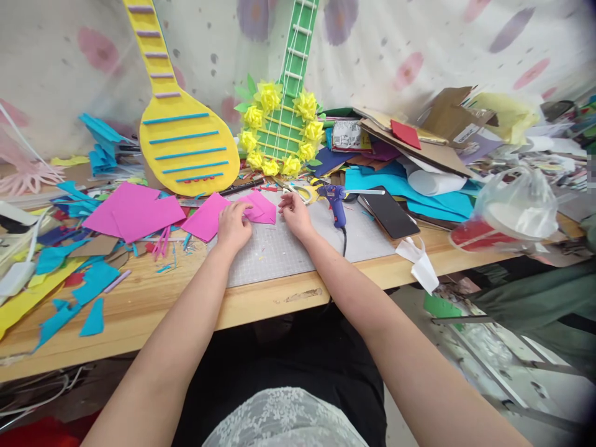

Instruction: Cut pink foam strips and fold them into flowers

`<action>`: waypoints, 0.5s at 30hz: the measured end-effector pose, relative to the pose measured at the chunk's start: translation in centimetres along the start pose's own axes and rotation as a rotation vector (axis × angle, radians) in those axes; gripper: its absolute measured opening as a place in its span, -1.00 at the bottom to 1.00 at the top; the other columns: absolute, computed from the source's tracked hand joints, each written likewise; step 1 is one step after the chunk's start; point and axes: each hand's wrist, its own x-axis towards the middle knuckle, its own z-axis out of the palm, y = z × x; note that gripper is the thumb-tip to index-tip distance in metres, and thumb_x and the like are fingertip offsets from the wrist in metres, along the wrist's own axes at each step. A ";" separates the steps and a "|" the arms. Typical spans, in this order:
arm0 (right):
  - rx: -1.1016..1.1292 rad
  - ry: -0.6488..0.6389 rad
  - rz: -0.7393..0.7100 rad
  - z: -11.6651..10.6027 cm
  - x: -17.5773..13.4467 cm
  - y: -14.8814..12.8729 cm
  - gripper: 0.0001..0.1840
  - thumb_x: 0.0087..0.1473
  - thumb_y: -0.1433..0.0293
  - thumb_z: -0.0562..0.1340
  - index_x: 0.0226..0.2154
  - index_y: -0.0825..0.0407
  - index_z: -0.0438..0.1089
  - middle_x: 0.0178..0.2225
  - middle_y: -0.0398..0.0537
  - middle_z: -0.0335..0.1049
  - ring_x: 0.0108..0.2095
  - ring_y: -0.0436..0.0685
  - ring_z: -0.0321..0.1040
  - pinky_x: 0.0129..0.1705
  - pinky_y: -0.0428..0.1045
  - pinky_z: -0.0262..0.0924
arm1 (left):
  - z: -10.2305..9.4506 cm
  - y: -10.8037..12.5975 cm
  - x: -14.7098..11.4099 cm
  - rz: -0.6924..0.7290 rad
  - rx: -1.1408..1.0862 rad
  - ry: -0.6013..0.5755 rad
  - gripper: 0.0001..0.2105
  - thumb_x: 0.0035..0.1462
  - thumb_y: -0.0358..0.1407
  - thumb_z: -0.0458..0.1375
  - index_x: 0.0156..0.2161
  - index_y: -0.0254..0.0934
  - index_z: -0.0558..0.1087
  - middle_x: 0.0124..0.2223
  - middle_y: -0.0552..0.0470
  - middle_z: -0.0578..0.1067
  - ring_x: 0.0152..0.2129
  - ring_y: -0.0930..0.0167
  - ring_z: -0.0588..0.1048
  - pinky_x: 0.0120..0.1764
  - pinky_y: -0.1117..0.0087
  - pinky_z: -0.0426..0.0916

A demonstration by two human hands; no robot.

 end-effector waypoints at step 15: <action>-0.004 0.016 0.007 -0.3 -0.3 -0.5 -0.62 -0.21 0.60 0.03 -0.26 -0.02 0.18 -0.40 -0.16 0.33 -0.34 0.04 0.32 -0.13 0.09 0.26 | 0.6 0.5 1.4 0.151 0.226 -0.175 -0.56 0.10 -0.30 0.00 0.11 -0.39 0.29 0.08 -0.20 0.42 0.07 0.18 0.32 0.23 0.04 -0.10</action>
